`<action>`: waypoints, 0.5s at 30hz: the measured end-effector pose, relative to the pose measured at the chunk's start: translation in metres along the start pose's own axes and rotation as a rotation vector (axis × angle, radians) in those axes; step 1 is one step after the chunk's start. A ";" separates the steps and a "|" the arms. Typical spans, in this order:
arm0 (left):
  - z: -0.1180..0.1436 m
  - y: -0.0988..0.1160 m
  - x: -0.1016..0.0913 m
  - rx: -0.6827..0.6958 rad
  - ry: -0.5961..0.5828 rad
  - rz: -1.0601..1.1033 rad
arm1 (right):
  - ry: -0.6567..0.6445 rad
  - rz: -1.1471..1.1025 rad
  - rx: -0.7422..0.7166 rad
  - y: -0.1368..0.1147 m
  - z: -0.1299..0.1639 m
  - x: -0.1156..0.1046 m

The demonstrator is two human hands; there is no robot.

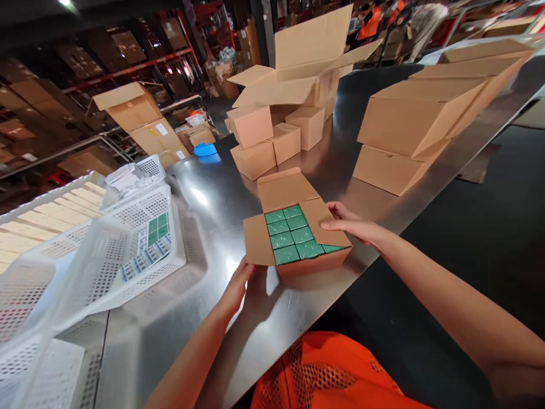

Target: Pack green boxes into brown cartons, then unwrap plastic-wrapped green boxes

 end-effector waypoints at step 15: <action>-0.074 0.057 -0.001 0.294 0.162 0.135 | 0.027 0.109 -0.599 -0.035 0.030 0.002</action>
Point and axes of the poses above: each hand's wrist, its own z-axis away from the middle knuckle, its own x-axis out of the palm, y = z × x, the point moved 2 cm from there along -z, towards the middle knuckle
